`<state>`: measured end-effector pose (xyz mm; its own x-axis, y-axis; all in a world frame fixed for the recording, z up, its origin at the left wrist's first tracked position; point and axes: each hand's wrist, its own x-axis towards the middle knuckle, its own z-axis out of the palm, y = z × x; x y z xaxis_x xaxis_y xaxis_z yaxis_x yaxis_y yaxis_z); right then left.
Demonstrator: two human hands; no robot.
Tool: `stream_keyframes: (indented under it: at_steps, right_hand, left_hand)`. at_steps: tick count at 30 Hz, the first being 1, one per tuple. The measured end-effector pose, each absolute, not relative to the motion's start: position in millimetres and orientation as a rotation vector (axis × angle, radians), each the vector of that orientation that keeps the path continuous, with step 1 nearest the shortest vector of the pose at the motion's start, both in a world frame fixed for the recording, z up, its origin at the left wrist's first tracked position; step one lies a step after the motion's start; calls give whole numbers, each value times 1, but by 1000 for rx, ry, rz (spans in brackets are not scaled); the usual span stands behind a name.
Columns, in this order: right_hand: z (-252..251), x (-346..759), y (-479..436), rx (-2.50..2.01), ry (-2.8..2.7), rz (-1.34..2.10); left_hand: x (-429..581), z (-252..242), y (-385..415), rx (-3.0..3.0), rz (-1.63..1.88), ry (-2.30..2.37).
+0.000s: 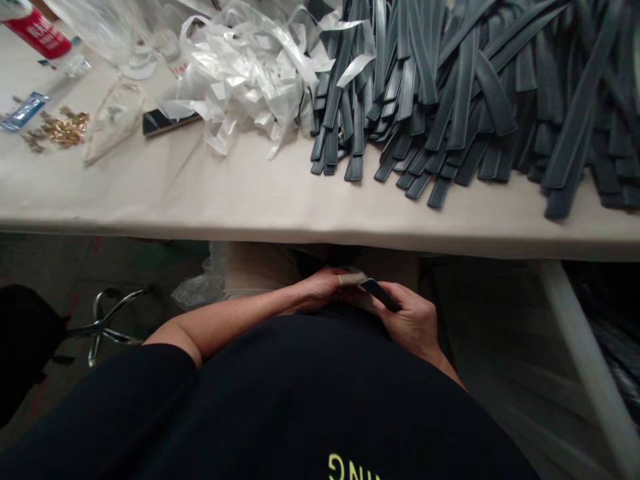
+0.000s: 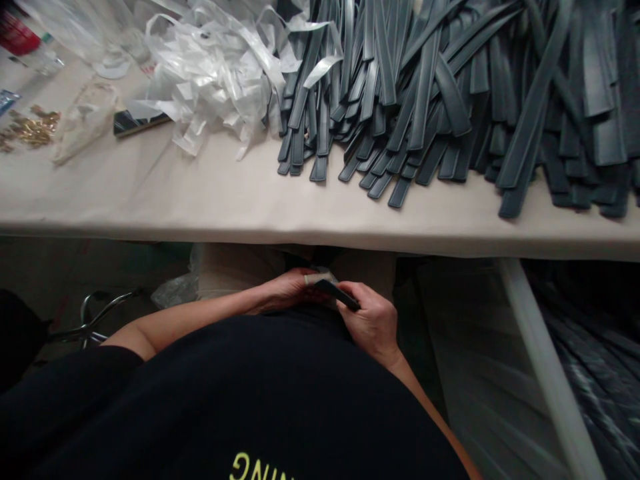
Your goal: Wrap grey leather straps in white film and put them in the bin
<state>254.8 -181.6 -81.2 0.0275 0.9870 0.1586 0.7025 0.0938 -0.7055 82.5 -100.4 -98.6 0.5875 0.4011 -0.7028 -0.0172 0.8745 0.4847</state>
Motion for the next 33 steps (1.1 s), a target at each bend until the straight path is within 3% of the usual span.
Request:
stream_keyframes:
  at_steps: [28,33]
  right_hand:
    - [-89,267,-177,-1847,-1191,914]
    - [-83,255,-171,-1804,-1312,1011]
  left_hand:
    - [86,-99,-98,422,294,986]
    - [87,-99,-99,464,289,968]
